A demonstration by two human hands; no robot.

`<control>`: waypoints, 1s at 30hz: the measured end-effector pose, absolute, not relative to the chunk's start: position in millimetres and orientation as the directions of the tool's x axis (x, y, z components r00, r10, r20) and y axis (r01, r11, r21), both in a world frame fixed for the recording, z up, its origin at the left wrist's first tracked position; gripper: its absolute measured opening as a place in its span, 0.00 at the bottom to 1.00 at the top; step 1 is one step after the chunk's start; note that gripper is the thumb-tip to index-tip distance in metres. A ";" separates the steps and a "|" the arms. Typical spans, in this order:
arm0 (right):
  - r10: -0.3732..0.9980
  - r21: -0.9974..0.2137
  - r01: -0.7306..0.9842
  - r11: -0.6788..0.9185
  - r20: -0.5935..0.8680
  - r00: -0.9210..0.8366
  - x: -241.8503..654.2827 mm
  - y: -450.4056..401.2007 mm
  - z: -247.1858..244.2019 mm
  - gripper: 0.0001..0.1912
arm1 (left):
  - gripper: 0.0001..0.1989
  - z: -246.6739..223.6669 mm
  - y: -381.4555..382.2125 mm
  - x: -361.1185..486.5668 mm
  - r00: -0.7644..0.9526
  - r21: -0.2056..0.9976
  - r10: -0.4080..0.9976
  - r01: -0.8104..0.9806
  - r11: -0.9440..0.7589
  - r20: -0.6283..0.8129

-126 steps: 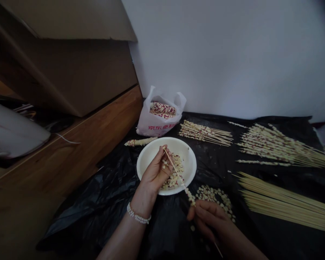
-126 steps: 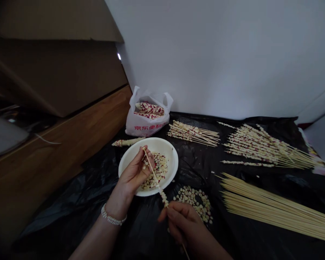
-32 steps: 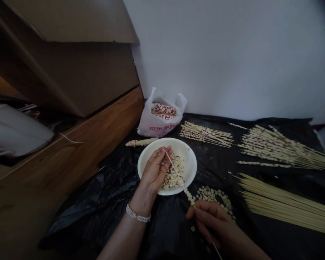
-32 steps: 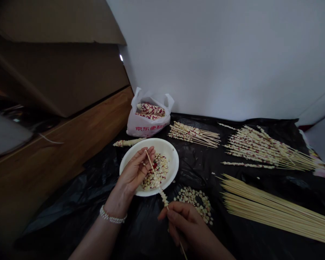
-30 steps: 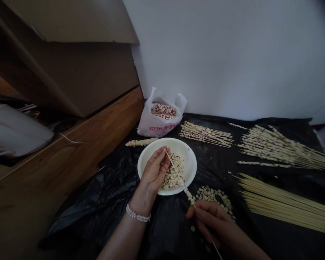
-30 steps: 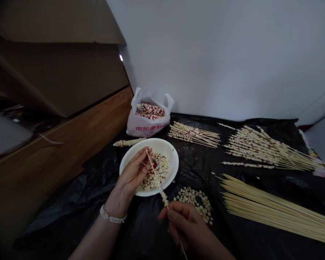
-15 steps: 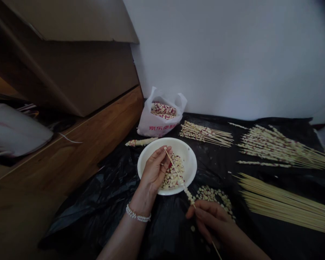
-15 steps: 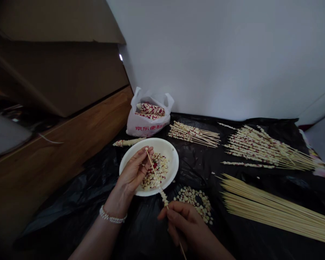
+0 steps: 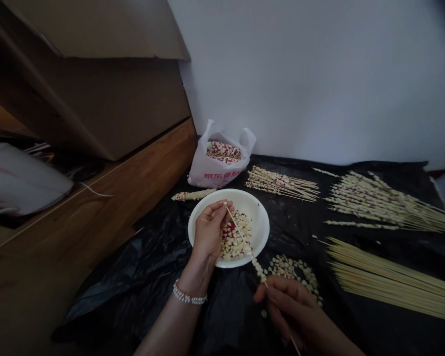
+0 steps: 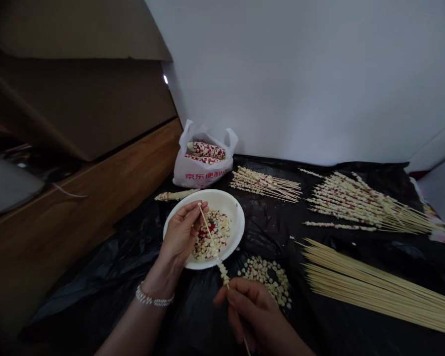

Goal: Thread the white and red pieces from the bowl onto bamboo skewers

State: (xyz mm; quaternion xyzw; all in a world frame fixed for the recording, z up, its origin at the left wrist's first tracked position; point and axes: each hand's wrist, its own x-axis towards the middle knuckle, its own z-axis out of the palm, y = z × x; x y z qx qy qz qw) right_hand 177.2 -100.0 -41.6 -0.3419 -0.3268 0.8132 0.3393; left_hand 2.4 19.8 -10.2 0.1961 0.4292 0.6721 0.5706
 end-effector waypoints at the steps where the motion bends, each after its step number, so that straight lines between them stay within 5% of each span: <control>1: 0.774 -0.760 -0.331 -0.559 -0.334 -0.538 176.5 -100.4 -41.4 0.19 | 0.06 -11.1 19.7 2.5 -0.279 0.809 0.935 -0.588 0.015 -0.219; 10: 0.779 -0.771 -0.319 -0.551 -0.339 -0.527 174.0 -101.7 -42.2 0.21 | 0.05 -9.0 16.1 7.0 -0.306 0.849 0.935 -0.529 -0.010 -0.180; 23: 0.785 -0.781 -0.255 -0.570 -0.426 -0.450 182.7 -97.1 -37.8 0.20 | 0.08 4.8 18.4 2.7 0.074 0.388 0.876 -0.876 0.285 -0.476; 30: 0.864 -0.855 -0.192 -0.483 -0.428 -0.265 186.5 -87.6 -43.0 0.23 | 0.07 1.0 18.4 1.3 -0.062 0.494 0.898 -0.850 0.182 -0.436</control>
